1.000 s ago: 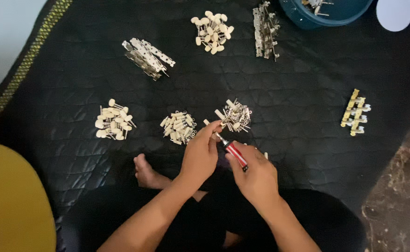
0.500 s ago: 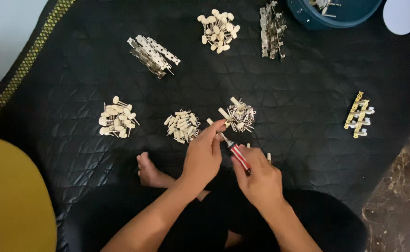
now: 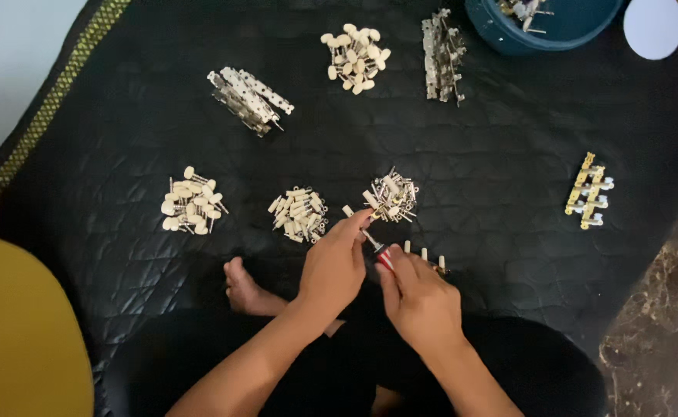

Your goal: The person assembles guitar tuning pegs by inserting screws into the metal plates and using a screwdriver to secure components, handling various small metal parts arranged on a mat.

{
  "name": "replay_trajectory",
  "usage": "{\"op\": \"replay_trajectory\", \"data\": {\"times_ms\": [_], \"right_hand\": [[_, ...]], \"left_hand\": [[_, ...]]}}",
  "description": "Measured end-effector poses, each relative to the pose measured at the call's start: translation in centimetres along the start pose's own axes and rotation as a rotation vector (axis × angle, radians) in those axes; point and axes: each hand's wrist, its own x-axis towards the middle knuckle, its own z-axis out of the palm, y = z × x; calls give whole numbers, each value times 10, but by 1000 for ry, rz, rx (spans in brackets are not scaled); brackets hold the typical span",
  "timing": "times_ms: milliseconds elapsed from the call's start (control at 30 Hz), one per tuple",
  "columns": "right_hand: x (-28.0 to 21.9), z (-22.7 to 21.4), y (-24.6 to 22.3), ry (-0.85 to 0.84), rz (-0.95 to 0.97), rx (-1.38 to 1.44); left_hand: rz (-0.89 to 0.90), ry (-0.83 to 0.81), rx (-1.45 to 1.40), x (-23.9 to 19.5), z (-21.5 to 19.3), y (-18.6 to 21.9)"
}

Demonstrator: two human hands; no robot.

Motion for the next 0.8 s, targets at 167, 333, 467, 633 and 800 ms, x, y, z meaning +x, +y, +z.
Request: {"op": "replay_trajectory", "data": {"times_ms": [167,333,467,633,800], "right_hand": [[-10,10,5,-113,233,302],[3,6,0,-255,487,509],[22,-2,-2,-510,946,915],[28,-4,10,-497,992,1324],[57,-67,3,-658,730,549]], "left_hand": [[-23,-36,74,-4,6,-7],[-52,-80,137,-6,9,-15],[24,11,154,-4,11,-24],[99,78,123,2,13,-19],[-326,-2,-378,12,-4,20]]}}
